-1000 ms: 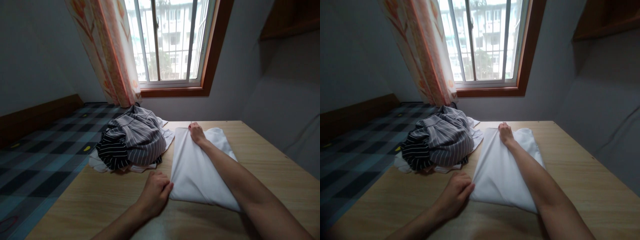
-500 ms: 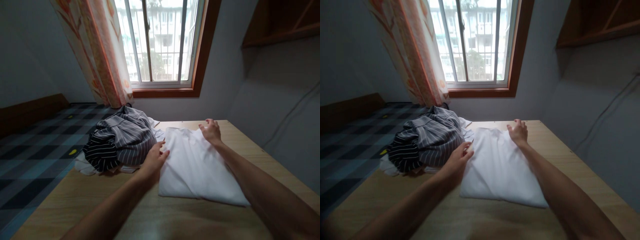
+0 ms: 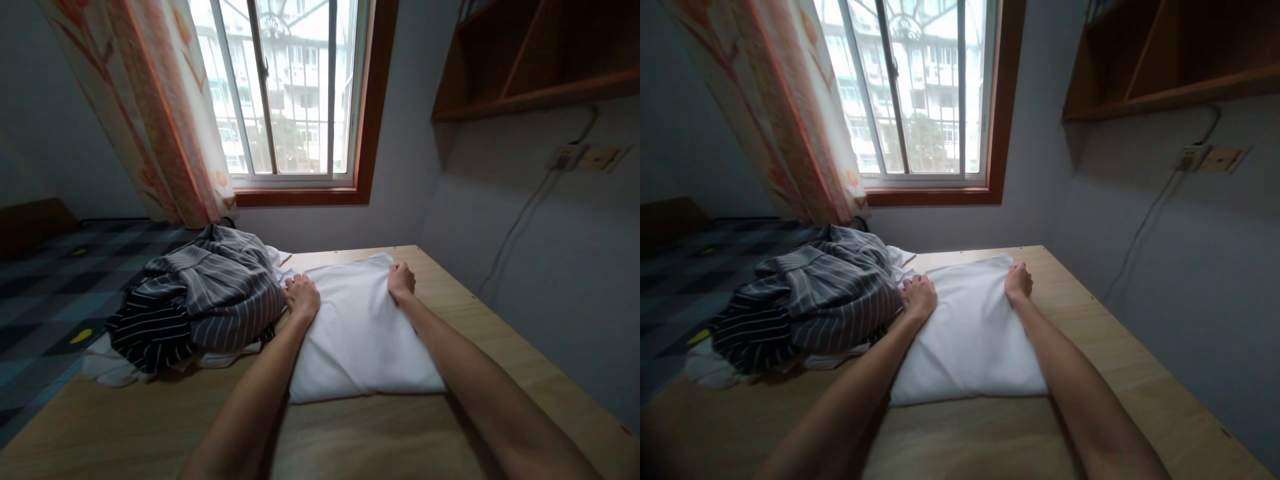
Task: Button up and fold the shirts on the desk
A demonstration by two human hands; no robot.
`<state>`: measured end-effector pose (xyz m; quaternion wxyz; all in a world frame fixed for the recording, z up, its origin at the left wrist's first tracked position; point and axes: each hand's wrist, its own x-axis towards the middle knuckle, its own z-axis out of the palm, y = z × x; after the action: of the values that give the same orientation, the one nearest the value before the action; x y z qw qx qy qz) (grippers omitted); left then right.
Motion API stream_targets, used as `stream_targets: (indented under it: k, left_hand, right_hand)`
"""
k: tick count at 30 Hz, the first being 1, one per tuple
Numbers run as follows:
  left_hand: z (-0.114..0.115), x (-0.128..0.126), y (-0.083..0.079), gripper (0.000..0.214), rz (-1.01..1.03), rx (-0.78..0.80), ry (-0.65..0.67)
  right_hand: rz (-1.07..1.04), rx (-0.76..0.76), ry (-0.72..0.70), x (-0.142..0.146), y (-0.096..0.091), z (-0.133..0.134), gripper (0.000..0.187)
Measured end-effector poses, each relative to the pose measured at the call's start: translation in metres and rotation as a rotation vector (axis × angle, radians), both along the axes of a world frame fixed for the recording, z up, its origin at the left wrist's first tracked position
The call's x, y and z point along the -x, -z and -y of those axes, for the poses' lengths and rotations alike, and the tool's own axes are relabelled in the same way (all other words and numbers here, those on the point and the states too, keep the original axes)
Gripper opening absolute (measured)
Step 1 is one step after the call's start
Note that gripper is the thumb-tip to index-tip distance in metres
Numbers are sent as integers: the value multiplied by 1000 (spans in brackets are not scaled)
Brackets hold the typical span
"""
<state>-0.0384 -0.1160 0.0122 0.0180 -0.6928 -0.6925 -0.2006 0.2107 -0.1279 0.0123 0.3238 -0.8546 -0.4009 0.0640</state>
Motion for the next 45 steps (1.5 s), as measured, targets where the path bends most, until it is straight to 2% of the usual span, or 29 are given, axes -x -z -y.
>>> stream_targets:
  k: [3,6,9,11,13,15,18,20,22,24,25,27,28,32,37,39,45]
  left_hand:
    - [-1,2,9,34,-47,-3,0]
    - [1,1,4,35,-85,-13,-25]
    - [1,-1,-14,37,-140,5,-5]
    - [1,-6,-32,35,-175,2,68]
    - [8,-15,-51,33,-191,-33,168]
    - [26,-24,-66,31,-181,-61,264]
    - [76,-23,-72,28,-145,-67,449]
    - [114,-4,-65,26,-108,-115,630]
    - [145,27,-54,22,-63,-143,827]
    - [162,62,-43,18,-78,-117,1059]
    - [166,77,-39,17,-88,-106,1125]
    - [168,98,-32,14,-100,-104,1174]
    - [167,104,-29,13,-94,-119,1168]
    - [162,108,-21,9,-47,-200,1162]
    - [156,109,-19,12,-61,-223,1222]
    - [154,111,-22,17,-68,-276,1242]
    - [157,116,-39,19,-155,-505,1289]
  right_hand:
    - [11,19,8,0,6,6,35]
    - [16,51,-3,-1,6,12,31]
    - [27,61,-8,-4,-8,14,29]
    - [47,40,-26,-3,-26,13,30]
    - [107,-38,-94,6,-44,13,29]
    - [172,-138,-212,23,-56,21,24]
    - [220,-237,-443,51,-54,58,23]
    - [270,-292,-643,61,-42,97,21]
    - [304,-327,-776,57,-27,141,19]
    - [341,-366,-964,43,-15,180,17]
    - [372,-384,-1071,34,-10,196,19]
    - [449,-412,-1227,15,-4,217,26]
    - [486,-424,-1262,6,-1,223,31]
    - [569,-464,-1221,-16,7,230,36]
    - [607,-504,-1185,-23,11,232,18]
    - [655,-539,-1178,-24,7,234,14]
    - [851,-648,-1115,-28,-5,246,20]
